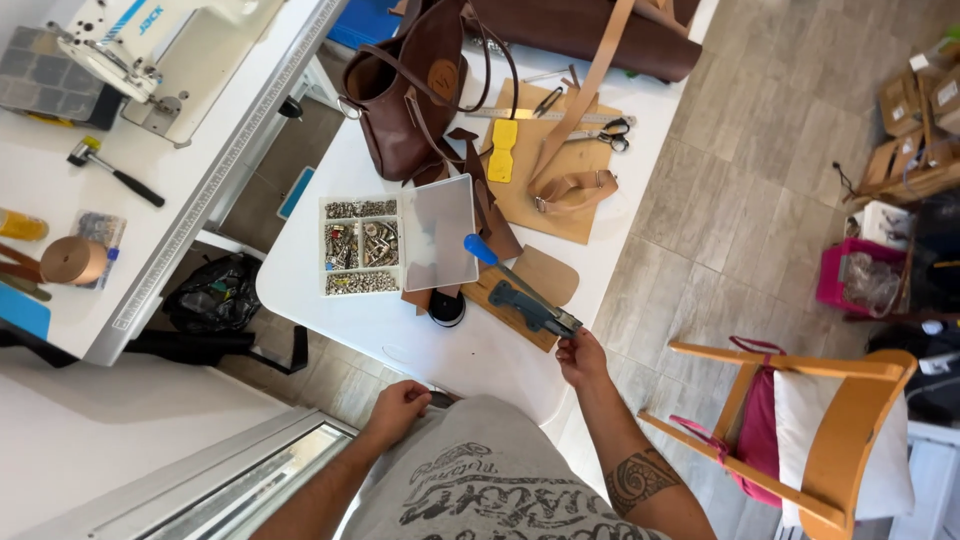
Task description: The person threads a metal buckle onto a leather strap, folds the end, and then selects rivets from a storage box to prepare for fastening.
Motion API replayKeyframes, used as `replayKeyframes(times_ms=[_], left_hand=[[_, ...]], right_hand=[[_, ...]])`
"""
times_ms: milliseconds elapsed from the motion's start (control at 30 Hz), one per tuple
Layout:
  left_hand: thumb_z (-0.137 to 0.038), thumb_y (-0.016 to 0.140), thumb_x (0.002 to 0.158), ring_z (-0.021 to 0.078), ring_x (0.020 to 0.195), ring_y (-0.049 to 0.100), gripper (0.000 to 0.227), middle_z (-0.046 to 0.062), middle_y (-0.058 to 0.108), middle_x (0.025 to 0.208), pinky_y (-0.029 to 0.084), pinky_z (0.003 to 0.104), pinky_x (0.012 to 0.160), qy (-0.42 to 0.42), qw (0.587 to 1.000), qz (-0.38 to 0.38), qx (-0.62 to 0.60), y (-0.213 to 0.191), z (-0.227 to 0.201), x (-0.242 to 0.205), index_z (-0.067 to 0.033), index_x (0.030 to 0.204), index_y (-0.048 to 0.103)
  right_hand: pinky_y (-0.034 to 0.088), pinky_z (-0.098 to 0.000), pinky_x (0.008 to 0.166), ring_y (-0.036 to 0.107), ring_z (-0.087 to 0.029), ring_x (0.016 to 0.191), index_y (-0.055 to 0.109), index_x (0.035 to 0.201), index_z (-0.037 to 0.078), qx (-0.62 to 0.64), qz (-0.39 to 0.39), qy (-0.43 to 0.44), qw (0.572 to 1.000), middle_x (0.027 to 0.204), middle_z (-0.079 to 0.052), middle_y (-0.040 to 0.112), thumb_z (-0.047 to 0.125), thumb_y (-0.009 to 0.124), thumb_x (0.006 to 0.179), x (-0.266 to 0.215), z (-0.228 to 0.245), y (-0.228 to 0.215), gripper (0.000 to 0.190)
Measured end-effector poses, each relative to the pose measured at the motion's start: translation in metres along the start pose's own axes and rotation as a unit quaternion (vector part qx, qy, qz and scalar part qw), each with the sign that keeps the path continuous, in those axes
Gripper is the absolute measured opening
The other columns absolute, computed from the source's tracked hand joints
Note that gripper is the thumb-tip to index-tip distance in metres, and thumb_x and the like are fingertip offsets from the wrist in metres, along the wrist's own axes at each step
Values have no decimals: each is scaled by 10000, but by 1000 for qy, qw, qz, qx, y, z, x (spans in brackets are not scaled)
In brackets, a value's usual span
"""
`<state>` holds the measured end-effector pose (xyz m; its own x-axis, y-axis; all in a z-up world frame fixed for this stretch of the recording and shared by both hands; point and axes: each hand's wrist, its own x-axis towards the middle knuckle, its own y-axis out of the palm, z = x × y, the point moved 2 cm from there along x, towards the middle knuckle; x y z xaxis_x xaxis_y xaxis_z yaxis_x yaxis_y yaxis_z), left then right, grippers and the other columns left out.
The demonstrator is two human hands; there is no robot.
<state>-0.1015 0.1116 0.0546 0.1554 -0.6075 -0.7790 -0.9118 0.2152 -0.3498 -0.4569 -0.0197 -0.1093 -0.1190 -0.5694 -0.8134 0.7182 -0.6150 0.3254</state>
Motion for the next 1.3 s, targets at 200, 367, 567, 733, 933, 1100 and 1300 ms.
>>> replayKeyframes(times_ms=[200, 367, 567, 733, 933, 1100, 1300], left_hand=[[-230, 724, 944, 335, 917, 783, 289, 197, 787, 1047, 589, 432, 825, 82, 995, 29, 54, -16, 39, 71, -45, 1161, 771], [-246, 707, 948, 265, 903, 785, 318, 182, 779, 1083, 615, 388, 811, 54, 997, 42, 43, -38, 4, 44, -44, 1192, 749], [-249, 700, 943, 272, 880, 789, 302, 160, 792, 1022, 608, 402, 828, 44, 996, 20, 76, -28, 23, 59, -74, 1180, 764], [-301, 695, 953, 272, 869, 783, 307, 122, 807, 960, 594, 405, 839, 35, 998, -23, 55, 8, 35, 44, -121, 1191, 762], [-299, 730, 932, 240, 876, 776, 325, 138, 790, 1054, 587, 400, 834, 19, 998, -63, -23, 76, 55, 5, -102, 1189, 761], [-273, 719, 949, 361, 1067, 734, 306, 172, 763, 1139, 571, 451, 925, 6, 996, -79, -41, 113, 41, -44, -104, 1198, 769], [-360, 740, 921, 346, 1067, 731, 338, 146, 779, 1114, 567, 435, 933, 33, 992, -115, -37, 122, 53, -28, -142, 1174, 787]], right_hand=[[349, -215, 494, 603, -202, 631, 611, 1004, 133, -3, 20, 15, 1000, 786, -84, 654, 25, 559, 999, -13, 2, 1, 120], [360, -200, 516, 608, -186, 656, 600, 1003, 142, -8, 51, 17, 999, 822, -77, 669, 18, 542, 982, -18, 4, 8, 138], [387, -204, 534, 635, -177, 666, 611, 954, 167, 44, 66, 2, 997, 790, -55, 670, -29, 568, 931, -37, 2, 20, 202], [478, -257, 571, 621, -194, 651, 612, 936, 121, -11, 62, -17, 998, 771, -68, 648, -13, 587, 895, 4, 12, -3, 143], [308, -229, 441, 423, -122, 502, 659, 1080, 49, -236, 138, 16, 962, 702, -50, 489, 78, 484, 980, -27, 64, 18, 204], [265, -197, 388, 330, -78, 406, 679, 1027, 54, -257, 261, 102, 925, 680, 20, 425, -54, 555, 908, -42, 77, 32, 203], [250, -194, 432, 320, -76, 433, 646, 901, 167, -173, 235, 146, 945, 685, 22, 520, -94, 579, 897, -72, 73, 43, 269]])
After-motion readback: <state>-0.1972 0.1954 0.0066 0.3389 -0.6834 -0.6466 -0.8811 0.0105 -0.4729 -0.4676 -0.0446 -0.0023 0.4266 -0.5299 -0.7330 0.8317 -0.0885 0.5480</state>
